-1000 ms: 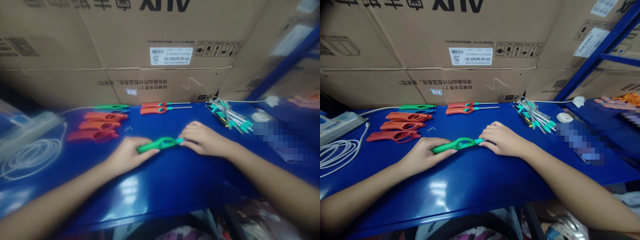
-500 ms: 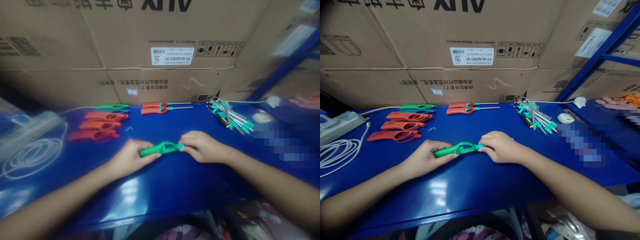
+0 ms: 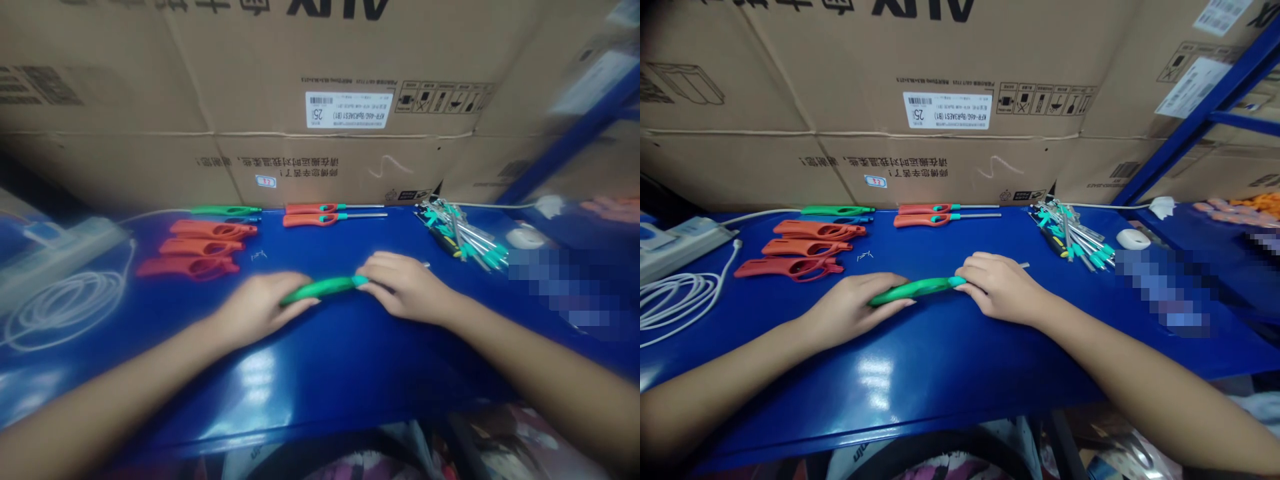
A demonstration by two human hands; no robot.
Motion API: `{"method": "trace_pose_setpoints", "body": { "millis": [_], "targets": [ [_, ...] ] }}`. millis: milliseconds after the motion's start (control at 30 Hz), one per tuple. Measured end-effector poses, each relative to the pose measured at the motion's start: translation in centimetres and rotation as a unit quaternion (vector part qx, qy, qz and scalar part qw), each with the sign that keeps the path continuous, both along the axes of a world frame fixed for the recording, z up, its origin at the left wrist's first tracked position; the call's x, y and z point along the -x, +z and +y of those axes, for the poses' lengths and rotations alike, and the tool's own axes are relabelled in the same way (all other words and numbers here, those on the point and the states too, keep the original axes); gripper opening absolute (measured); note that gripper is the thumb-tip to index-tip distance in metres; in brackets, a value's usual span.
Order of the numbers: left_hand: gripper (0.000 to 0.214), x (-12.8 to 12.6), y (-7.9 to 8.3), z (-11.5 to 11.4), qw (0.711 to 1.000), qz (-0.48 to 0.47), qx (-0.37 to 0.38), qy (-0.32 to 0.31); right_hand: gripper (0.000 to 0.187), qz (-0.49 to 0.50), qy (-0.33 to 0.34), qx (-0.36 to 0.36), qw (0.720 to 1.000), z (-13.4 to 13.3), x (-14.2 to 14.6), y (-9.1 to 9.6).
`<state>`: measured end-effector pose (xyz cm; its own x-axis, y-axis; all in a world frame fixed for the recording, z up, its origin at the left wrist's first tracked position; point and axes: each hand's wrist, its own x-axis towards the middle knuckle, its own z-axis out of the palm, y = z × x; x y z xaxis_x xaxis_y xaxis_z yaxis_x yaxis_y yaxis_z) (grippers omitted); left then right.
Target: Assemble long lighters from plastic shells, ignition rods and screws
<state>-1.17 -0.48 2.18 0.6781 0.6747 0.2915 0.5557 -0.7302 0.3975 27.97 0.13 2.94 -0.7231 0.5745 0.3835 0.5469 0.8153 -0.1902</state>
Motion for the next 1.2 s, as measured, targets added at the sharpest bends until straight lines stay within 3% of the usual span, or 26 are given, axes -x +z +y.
{"method": "trace_pose_setpoints", "body": {
  "millis": [167, 367, 500, 567, 633, 700, 767, 833, 933, 1033, 1133, 1200],
  "targets": [
    [0.038, -0.3, 0.6, 0.0, 0.994, 0.098, -0.031, 0.024, 0.01, 0.021, -0.041, 0.051, 0.998, 1.0, -0.8, 0.0],
    [0.039, -0.5, 0.2, 0.0, 0.991, 0.133, -0.021, 0.008, 0.003, -0.048, -0.017, 0.089, 0.995, 1.4, -1.8, 0.8],
    [0.037, 0.0, 0.3, 0.0, 0.993, 0.116, -0.002, 0.018, 0.017, -0.074, -0.023, 0.095, 0.992, 1.9, -2.2, 1.3],
    [0.036, 0.3, 0.4, 0.0, 0.994, 0.103, 0.011, 0.02, 0.028, -0.081, -0.105, 0.058, 0.989, 2.5, -2.8, 1.4],
    [0.034, 0.5, 0.6, -0.1, 0.995, 0.095, 0.025, 0.022, 0.034, -0.106, -0.257, -0.001, 0.961, 3.3, -4.0, 1.4],
    [0.033, 0.6, 1.0, -0.3, 0.995, 0.089, 0.043, 0.024, 0.036, -0.163, -0.41, -0.031, 0.897, 4.0, -5.6, 1.5],
    [0.033, 0.6, 1.4, -0.5, 0.994, 0.085, 0.06, 0.027, 0.047, -0.22, -0.522, 0.003, 0.824, 4.5, -7.3, 1.5],
    [0.031, 0.5, 1.7, -0.9, 0.993, 0.082, 0.074, 0.032, 0.048, -0.265, -0.551, 0.072, 0.788, 4.8, -8.6, 1.6],
    [0.027, 0.4, 2.1, -1.5, 0.991, 0.083, 0.094, 0.044, 0.032, -0.276, -0.531, 0.095, 0.796, 5.0, -9.2, 2.0],
    [0.025, 0.2, 2.3, -2.2, 0.987, 0.101, 0.111, 0.055, 0.036, -0.235, -0.511, 0.031, 0.826, 4.4, -7.6, 2.9],
    [0.025, -0.1, 2.3, -2.7, 0.984, 0.118, 0.121, 0.055, 0.034, -0.081, -0.439, -0.076, 0.891, 2.9, -4.2, 3.8],
    [0.027, -0.3, 2.1, -3.0, 0.985, 0.124, 0.11, 0.052, 0.031, 0.02, -0.313, -0.041, 0.949, 1.6, -1.1, 4.0]
  ]
}}
